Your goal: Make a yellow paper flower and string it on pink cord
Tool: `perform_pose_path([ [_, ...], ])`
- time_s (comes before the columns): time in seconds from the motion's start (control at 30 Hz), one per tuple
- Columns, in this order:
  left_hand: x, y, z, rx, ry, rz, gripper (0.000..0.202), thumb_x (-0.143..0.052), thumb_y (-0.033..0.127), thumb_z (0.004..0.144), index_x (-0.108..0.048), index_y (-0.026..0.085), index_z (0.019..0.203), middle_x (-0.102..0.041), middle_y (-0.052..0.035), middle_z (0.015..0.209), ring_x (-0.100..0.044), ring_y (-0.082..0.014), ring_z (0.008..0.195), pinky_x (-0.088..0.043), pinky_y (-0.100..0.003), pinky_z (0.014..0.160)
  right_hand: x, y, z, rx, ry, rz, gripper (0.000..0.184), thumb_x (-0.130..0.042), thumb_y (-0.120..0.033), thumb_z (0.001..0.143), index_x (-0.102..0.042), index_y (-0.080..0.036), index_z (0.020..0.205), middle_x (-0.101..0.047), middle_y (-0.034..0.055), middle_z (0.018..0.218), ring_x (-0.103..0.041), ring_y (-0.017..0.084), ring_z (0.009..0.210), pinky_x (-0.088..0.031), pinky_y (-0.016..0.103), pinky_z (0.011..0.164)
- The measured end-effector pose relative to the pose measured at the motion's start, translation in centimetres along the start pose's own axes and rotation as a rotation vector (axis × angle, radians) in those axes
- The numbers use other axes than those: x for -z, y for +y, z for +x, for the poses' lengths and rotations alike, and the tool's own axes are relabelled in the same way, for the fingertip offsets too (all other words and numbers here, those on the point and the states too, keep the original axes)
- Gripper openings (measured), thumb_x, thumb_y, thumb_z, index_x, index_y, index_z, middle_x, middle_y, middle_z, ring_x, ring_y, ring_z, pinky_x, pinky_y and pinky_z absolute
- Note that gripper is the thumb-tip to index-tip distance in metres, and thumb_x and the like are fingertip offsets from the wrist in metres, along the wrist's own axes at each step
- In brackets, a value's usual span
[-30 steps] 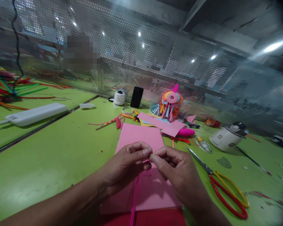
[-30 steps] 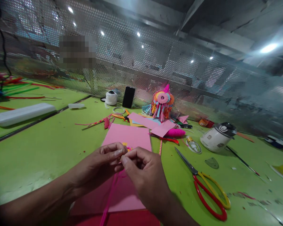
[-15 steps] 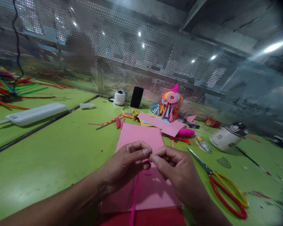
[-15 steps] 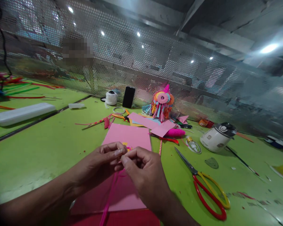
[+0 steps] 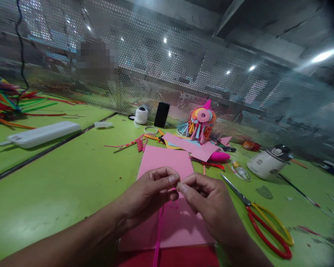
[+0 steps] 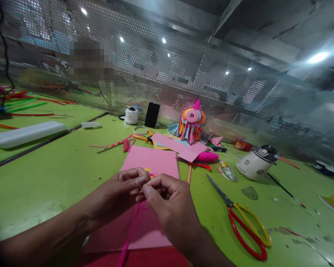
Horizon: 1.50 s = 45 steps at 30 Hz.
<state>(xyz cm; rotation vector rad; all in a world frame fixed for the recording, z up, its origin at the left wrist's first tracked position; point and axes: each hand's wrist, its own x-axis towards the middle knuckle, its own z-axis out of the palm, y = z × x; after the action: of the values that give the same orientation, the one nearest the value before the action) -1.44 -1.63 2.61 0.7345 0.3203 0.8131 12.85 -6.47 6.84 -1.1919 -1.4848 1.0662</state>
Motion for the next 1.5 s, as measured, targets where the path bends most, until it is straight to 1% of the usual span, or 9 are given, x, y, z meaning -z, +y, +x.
perform_pose_path([
  [0.3, 0.09, 0.16, -0.06, 0.006, -0.016, 0.020, 0.005, -0.059, 0.013, 0.083, -0.062, 0.011, 0.079, -0.053, 0.0003, 0.064, -0.047, -0.0062, 0.060, -0.035, -0.021, 0.060, -0.07, -0.03, 0.10, 0.001, -0.008, 0.012, 0.016, -0.059, -0.021, 0.080, -0.065, -0.012, 0.068, -0.048, -0.0046, 0.051, -0.036, 0.005, 0.045, -0.034, 0.016, 0.044],
  [0.5, 0.12, 0.30, -0.11, 0.008, -0.018, 0.065, 0.005, -0.059, 0.014, 0.082, -0.062, 0.011, 0.080, -0.055, -0.0009, 0.069, -0.048, -0.0069, 0.062, -0.035, -0.022, 0.061, 0.20, 0.17, 0.02, 0.010, -0.020, 0.008, 0.015, -0.059, -0.021, 0.081, -0.067, -0.013, 0.070, -0.050, -0.0039, 0.052, -0.036, 0.005, 0.046, -0.034, 0.016, 0.046],
  [0.63, 0.19, 0.35, -0.12, 0.008, -0.033, 0.081, 0.007, -0.058, 0.015, 0.083, -0.062, 0.010, 0.081, -0.056, -0.0017, 0.070, -0.049, -0.0073, 0.062, -0.036, -0.023, 0.061, 0.29, 0.17, 0.02, -0.010, -0.028, 0.034, 0.016, -0.060, -0.022, 0.081, -0.067, -0.012, 0.071, -0.052, -0.0032, 0.053, -0.036, 0.004, 0.046, -0.033, 0.016, 0.045],
  [0.9, 0.28, 0.30, -0.10, 0.017, -0.045, 0.070, 0.007, -0.057, 0.015, 0.083, -0.062, 0.010, 0.081, -0.056, -0.0022, 0.072, -0.049, -0.0075, 0.064, -0.036, -0.023, 0.062, 0.25, 0.31, -0.05, -0.038, -0.049, 0.092, 0.017, -0.061, -0.023, 0.081, -0.068, -0.013, 0.069, -0.044, -0.0052, 0.049, -0.034, 0.004, 0.044, -0.031, 0.015, 0.043],
  [1.07, 0.21, 0.28, -0.18, 0.019, -0.046, 0.061, 0.007, -0.058, 0.015, 0.083, -0.062, 0.010, 0.080, -0.056, -0.0024, 0.071, -0.049, -0.0079, 0.064, -0.036, -0.023, 0.062, 0.26, 0.28, -0.14, -0.029, -0.051, 0.076, 0.016, -0.061, -0.023, 0.081, -0.068, -0.013, 0.071, -0.046, -0.0048, 0.051, -0.034, 0.004, 0.045, -0.031, 0.015, 0.044],
  [1.17, 0.14, 0.34, -0.21, 0.022, -0.045, 0.058, 0.006, -0.058, 0.014, 0.083, -0.063, 0.010, 0.080, -0.056, -0.0023, 0.071, -0.049, -0.0078, 0.063, -0.036, -0.023, 0.062, 0.27, 0.19, -0.07, -0.027, -0.043, 0.066, 0.016, -0.061, -0.023, 0.081, -0.068, -0.013, 0.070, -0.050, -0.0037, 0.053, -0.034, 0.004, 0.046, -0.031, 0.015, 0.044],
  [1.33, 0.07, 0.41, -0.15, 0.018, -0.040, 0.062, 0.007, -0.058, 0.014, 0.083, -0.063, 0.010, 0.079, -0.056, -0.0025, 0.070, -0.050, -0.0079, 0.063, -0.036, -0.023, 0.062, 0.25, 0.12, 0.08, -0.025, -0.047, 0.084, 0.016, -0.061, -0.022, 0.080, -0.068, -0.012, 0.069, -0.050, -0.0039, 0.051, -0.034, 0.003, 0.045, -0.032, 0.015, 0.044],
  [1.5, -0.06, 0.45, -0.17, 0.026, -0.029, 0.062, 0.007, -0.058, 0.013, 0.082, -0.063, 0.009, 0.079, -0.057, -0.0025, 0.071, -0.050, -0.0074, 0.063, -0.036, -0.022, 0.061, 0.26, 0.04, 0.06, -0.036, -0.049, 0.091, 0.017, -0.061, -0.023, 0.080, -0.068, -0.012, 0.070, -0.054, -0.0027, 0.053, -0.036, 0.003, 0.044, -0.033, 0.015, 0.044],
])
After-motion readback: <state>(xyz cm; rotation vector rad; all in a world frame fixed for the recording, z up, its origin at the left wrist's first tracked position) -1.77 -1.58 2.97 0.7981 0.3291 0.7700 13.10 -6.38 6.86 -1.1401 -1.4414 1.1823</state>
